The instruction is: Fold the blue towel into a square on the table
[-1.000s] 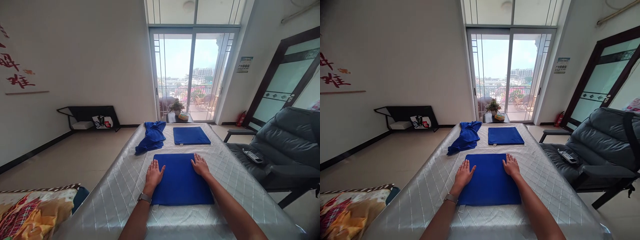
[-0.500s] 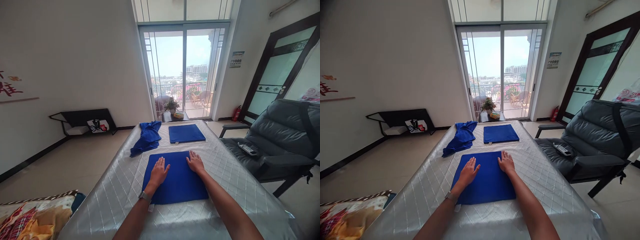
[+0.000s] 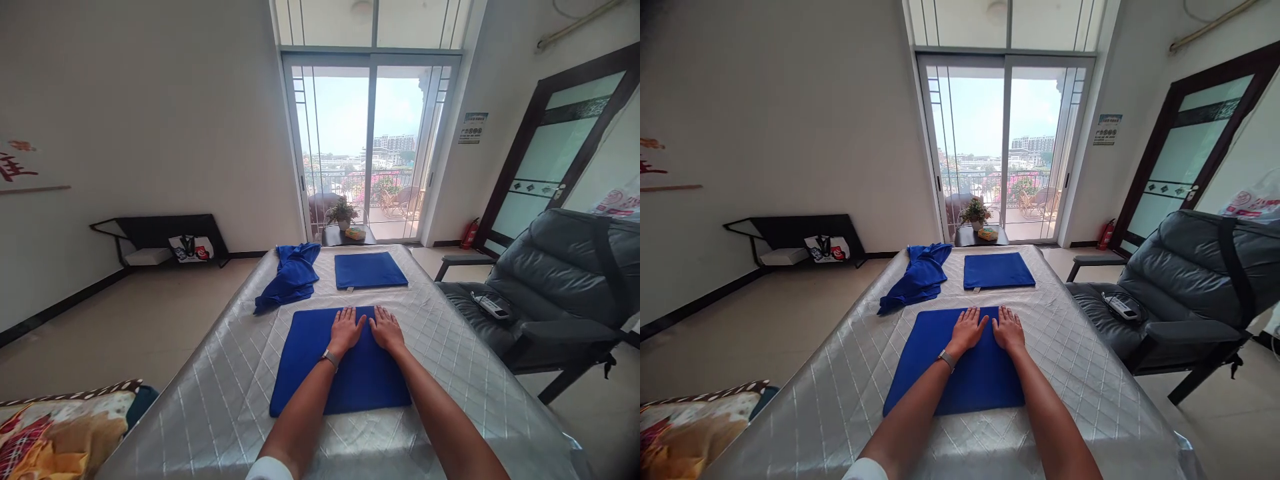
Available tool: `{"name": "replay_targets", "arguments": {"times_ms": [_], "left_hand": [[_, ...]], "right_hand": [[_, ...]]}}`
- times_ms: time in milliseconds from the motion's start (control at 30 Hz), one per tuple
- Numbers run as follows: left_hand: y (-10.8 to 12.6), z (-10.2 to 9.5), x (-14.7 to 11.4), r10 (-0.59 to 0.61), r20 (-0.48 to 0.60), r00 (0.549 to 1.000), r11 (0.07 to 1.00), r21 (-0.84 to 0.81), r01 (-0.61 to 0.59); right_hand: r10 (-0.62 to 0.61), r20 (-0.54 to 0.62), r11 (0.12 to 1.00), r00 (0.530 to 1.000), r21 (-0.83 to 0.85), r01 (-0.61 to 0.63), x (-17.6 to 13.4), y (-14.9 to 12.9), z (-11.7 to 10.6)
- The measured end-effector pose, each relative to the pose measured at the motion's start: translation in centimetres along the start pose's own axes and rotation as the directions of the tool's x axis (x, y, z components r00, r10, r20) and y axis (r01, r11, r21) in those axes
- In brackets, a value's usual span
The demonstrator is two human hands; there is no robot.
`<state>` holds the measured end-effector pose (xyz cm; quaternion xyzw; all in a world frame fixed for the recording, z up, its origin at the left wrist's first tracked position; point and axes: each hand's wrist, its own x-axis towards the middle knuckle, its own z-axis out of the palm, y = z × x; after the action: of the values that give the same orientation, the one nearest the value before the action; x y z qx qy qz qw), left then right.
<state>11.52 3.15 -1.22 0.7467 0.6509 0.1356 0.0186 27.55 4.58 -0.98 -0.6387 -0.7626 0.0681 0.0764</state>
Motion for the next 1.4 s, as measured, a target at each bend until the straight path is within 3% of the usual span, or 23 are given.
{"name": "replay_targets", "arguments": {"times_ms": [267,367,500,633,800,900,967,1100,1400], "left_hand": [[-12.0,-2.9,-3.2,-0.274,-0.024,0.961,0.958,0.079,0.275],[-14.1,-3.7,-4.1,-0.325,-0.026,0.945,0.942,0.081,0.326],[-14.1,-4.9,-4.6,-0.350,-0.051,0.935,0.933,0.068,0.353],[-10.2,-6.3,-4.9,-0.283,-0.123,0.951,0.956,0.048,0.291],[0.9,-6.4,-7.4,0.041,-0.073,0.996,0.999,-0.012,-0.042],[7.5,-5.4,-10.4,0.251,0.009,0.968,0.966,-0.072,-0.250],[10.4,-4.6,-12.4,0.332,0.052,0.942,0.939,-0.108,-0.325],[12.5,-3.6,-14.8,0.379,0.094,0.920,0.919,-0.153,-0.363],[13.6,-2.4,-14.9,0.291,0.136,0.947,0.941,-0.220,-0.258]], "right_hand": [[0.014,0.005,0.999,1.000,0.034,-0.014,0.0,0.0,0.1],[0.015,0.012,0.999,1.000,0.036,-0.015,0.1,0.1,0.1],[0.019,0.016,0.999,1.000,0.027,-0.019,0.2,0.1,0.1],[0.023,0.015,1.000,1.000,0.018,-0.023,0.2,0.0,0.1],[0.022,0.018,1.000,1.000,0.011,-0.022,0.4,0.0,0.1],[0.020,0.025,1.000,0.999,0.007,-0.020,0.5,0.1,0.1],[0.019,0.029,1.000,0.999,0.006,-0.019,0.6,0.2,0.2],[0.018,0.040,1.000,0.999,0.008,-0.018,0.7,0.3,0.3],[0.034,0.060,0.997,0.998,0.064,-0.038,0.9,0.4,0.0]]}}
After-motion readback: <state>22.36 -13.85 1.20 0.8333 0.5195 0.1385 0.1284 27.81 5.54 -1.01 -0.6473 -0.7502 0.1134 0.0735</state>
